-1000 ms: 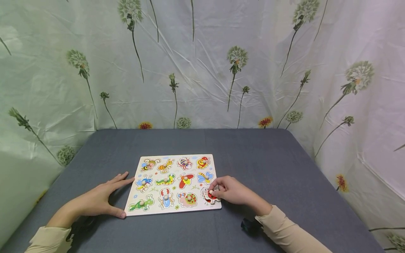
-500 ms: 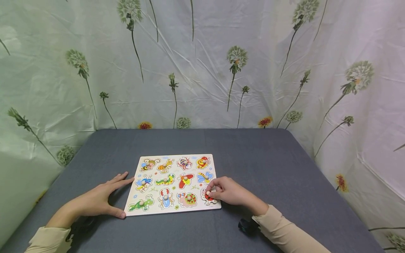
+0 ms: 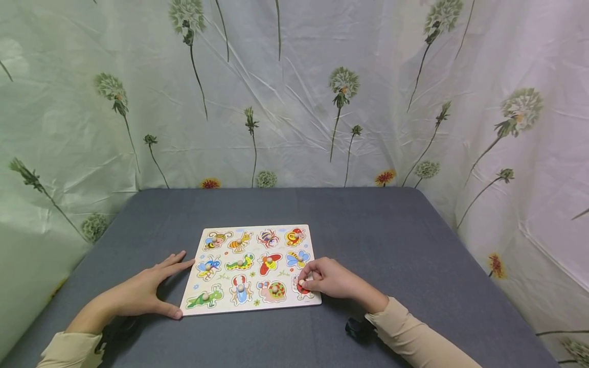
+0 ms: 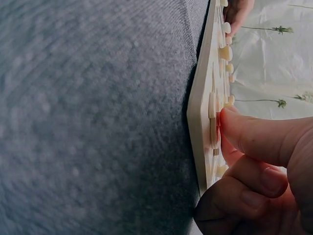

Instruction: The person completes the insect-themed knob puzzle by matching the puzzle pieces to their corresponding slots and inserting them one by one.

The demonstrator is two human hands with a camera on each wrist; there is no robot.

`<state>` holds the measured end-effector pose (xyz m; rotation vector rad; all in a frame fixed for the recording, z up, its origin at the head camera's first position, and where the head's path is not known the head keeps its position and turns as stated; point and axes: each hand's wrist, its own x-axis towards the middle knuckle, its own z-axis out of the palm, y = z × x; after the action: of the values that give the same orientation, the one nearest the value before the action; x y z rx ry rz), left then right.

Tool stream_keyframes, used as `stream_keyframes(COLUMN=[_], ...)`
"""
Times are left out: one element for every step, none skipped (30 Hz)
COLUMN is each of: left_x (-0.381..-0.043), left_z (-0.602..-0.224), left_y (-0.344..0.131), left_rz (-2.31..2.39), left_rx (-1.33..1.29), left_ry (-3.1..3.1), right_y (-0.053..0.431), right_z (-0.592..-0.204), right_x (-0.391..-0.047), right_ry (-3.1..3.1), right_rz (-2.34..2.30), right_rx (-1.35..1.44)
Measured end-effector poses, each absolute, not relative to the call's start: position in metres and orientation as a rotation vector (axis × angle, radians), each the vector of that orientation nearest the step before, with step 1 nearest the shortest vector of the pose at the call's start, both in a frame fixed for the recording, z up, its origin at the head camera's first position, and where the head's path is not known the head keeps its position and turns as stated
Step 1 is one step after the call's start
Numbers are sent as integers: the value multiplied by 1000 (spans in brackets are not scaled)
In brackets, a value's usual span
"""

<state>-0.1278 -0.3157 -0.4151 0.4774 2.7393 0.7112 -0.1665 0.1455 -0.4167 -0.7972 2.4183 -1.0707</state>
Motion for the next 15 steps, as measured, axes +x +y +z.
stream_keyframes(left_x=[-128, -128, -128, -128, -128, -128, -128, -127, -127, -127, -127, -127, -127, -127, -127], left_z=[-415, -415, -415, -414, -414, -414, -414, -413, -413, -413, -413, -413, -413, -413, -412], left_y=[-316, -316, -316, -316, -315, -315, -315, -315, -315, -314, -314, -314, -314, -314, -314], left_rz=[711, 709, 707, 706, 707, 705, 708, 706, 705, 706, 702, 698, 696, 695, 698], left_rx=[476, 475, 477, 476, 472, 477, 474, 479, 483, 480, 485, 492, 491, 491, 491], left_ry=[2738, 2738, 2738, 2738, 2737, 2739, 2737, 2739, 2740, 2739, 2742, 2744, 2743, 2744, 2744], right_y=[145, 145, 145, 145, 145, 145, 145, 145, 144, 144, 144, 144, 144, 144, 144], right_z=[-417, -417, -417, -417, -417, -416, -416, -416, -416, -415, -415, -415, -414, -414, -414], right_x=[-167, -167, -167, -167, -167, -167, -168, -168, -168, -168, -168, -169, -168, -169, -169], right_ry=[2413, 2409, 2404, 2398, 2394, 2389, 2385, 2381, 2379, 2376, 2374, 2371, 2372, 2374, 2380], right_rz=[-1073, -1073, -1077, -1081, -1085, -1088, -1090, -1092, -1093, -1095, -1097, -1098, -1097, -1095, -1090], right_rx=[-795, -794, -792, -789, -786, -788, -790, -790, -786, -786, -788, -791, -786, -782, -775])
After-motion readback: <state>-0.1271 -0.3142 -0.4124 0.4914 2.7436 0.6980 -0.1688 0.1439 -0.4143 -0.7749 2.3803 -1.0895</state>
